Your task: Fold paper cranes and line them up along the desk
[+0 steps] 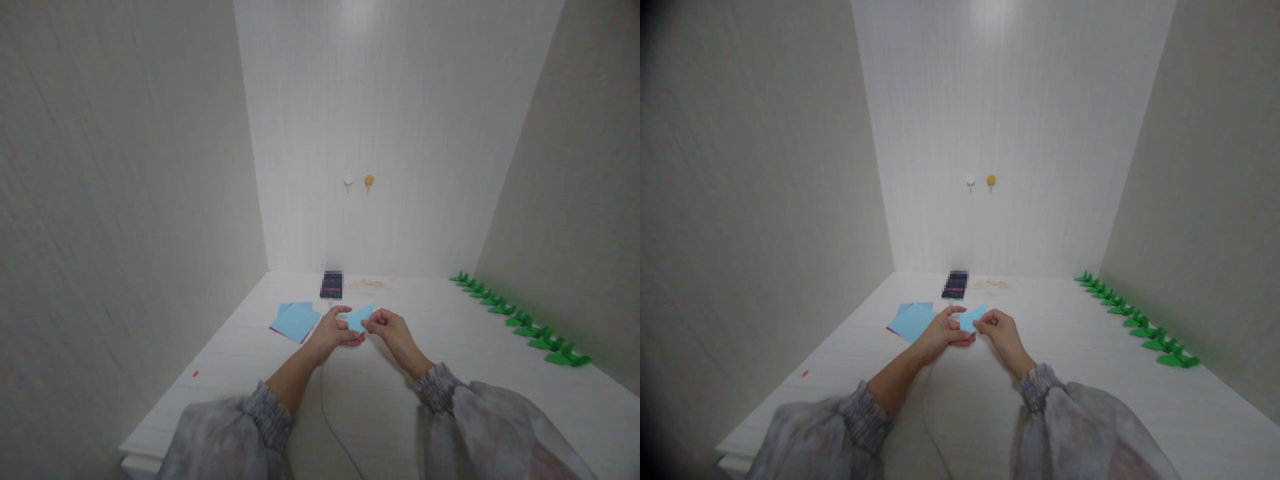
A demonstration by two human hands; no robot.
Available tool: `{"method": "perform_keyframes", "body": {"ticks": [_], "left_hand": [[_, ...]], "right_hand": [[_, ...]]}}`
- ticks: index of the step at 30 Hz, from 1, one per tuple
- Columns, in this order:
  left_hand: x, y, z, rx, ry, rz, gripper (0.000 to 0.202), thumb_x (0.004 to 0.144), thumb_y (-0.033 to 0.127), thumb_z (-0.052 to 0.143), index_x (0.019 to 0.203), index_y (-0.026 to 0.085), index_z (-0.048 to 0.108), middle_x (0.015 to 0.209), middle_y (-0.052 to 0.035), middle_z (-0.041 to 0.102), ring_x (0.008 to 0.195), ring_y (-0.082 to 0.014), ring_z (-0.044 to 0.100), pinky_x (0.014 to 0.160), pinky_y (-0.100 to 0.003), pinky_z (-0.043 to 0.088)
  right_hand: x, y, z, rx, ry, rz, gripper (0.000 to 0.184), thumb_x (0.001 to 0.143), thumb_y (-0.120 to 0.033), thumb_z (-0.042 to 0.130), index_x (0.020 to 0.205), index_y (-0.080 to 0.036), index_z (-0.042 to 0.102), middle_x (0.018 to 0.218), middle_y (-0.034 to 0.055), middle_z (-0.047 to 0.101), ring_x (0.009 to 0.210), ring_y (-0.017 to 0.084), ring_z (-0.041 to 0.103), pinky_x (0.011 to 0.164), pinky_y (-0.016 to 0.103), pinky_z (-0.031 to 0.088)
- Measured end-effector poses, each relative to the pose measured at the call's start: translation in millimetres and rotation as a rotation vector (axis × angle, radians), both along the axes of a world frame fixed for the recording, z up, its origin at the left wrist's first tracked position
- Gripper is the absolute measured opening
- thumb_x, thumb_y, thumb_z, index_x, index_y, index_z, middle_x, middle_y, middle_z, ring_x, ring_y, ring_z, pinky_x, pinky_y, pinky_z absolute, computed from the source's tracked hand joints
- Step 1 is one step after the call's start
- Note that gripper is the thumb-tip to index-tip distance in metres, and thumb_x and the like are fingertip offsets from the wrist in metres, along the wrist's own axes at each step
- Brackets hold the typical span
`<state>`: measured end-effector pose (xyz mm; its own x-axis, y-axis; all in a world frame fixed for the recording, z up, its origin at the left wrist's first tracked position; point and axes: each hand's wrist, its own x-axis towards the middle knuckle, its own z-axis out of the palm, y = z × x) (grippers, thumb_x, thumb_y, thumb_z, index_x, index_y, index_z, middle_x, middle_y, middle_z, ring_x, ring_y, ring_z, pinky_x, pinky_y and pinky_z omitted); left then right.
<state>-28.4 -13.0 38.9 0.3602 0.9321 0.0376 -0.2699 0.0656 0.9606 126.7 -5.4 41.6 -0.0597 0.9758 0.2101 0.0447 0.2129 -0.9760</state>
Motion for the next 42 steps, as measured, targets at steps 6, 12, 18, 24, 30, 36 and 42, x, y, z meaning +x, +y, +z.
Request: {"method": "perform_keyframes", "body": {"ticks": [6,12,18,24,30,36,42], "left_hand": [[-2.7,-3.4,5.1,-0.015,-0.033,0.073,0.072,0.047,0.018,0.074,0.106,0.014,0.034,0.063,-0.0013,0.062,0.065,-0.0183,0.063,0.07,-0.035,0.048],[-4.2,-1.2,3.2,-0.033,-0.034,0.032,0.072,0.048,0.016,0.074,0.107,0.015,0.032,0.067,-0.0024,0.063,0.066,-0.018,0.063,0.07,-0.036,0.048],[-2.2,0.1,-0.4,-0.038,-0.004,0.022,0.073,0.048,0.015,0.073,0.108,0.014,0.032,0.064,-0.0011,0.062,0.065,-0.0181,0.063,0.067,-0.034,0.049],[-2.1,1.2,-2.4,-0.018,0.026,0.032,0.07,0.049,0.02,0.073,0.107,0.015,0.034,0.066,-0.0022,0.063,0.065,-0.0182,0.063,0.064,-0.033,0.049],[-2.6,3.1,-2.0,-0.007,0.03,0.043,0.072,0.047,0.02,0.074,0.106,0.016,0.033,0.066,-0.0029,0.064,0.062,-0.0191,0.063,0.062,-0.033,0.049],[-4.7,4.6,-2.3,0.001,0.039,0.072,0.07,0.047,0.018,0.074,0.105,0.015,0.035,0.06,0.0,0.061,0.059,-0.0181,0.062,0.061,-0.033,0.049],[-6.9,3.3,-1.8,-0.003,0.048,0.096,0.069,0.047,0.017,0.074,0.104,0.016,0.035,0.064,-0.0006,0.061,0.059,-0.0171,0.062,0.062,-0.032,0.049]], "right_hand": [[-0.6,-0.9,2.4,-0.041,0.126,0.044,0.035,0.055,-0.041,0.067,0.074,-0.017,0.052,0.058,0.0004,0.058,0.053,0.013,0.053,0.057,0.027,0.041],[-2.7,-4.4,1.3,-0.069,-0.066,0.168,0.028,0.063,-0.039,0.06,0.052,-0.015,0.051,0.047,-0.0021,0.05,0.045,0.008,0.043,0.047,0.022,0.033],[-1.0,-3.3,-4.2,-0.07,-0.054,0.181,0.024,0.061,-0.034,0.06,0.05,-0.015,0.052,0.047,-0.0025,0.051,0.046,0.008,0.043,0.048,0.021,0.032],[-2.9,-3.4,-5.1,-0.102,-0.002,0.19,0.021,0.059,-0.032,0.062,0.049,-0.015,0.054,0.047,-0.0018,0.053,0.045,0.009,0.044,0.048,0.022,0.032],[-3.6,-6.1,-1.8,-0.161,0.077,0.218,0.021,0.059,-0.034,0.063,0.051,-0.015,0.058,0.053,0.0019,0.059,0.047,0.01,0.047,0.049,0.022,0.036],[-2.0,-5.1,-0.5,-0.162,0.109,0.247,0.024,0.061,-0.036,0.061,0.055,-0.013,0.063,0.059,0.0058,0.063,0.052,0.012,0.052,0.054,0.024,0.04],[-0.9,-5.3,0.4,-0.179,0.143,0.317,0.025,0.064,-0.037,0.06,0.057,-0.012,0.062,0.058,0.0048,0.061,0.049,0.01,0.05,0.052,0.023,0.037]]}}
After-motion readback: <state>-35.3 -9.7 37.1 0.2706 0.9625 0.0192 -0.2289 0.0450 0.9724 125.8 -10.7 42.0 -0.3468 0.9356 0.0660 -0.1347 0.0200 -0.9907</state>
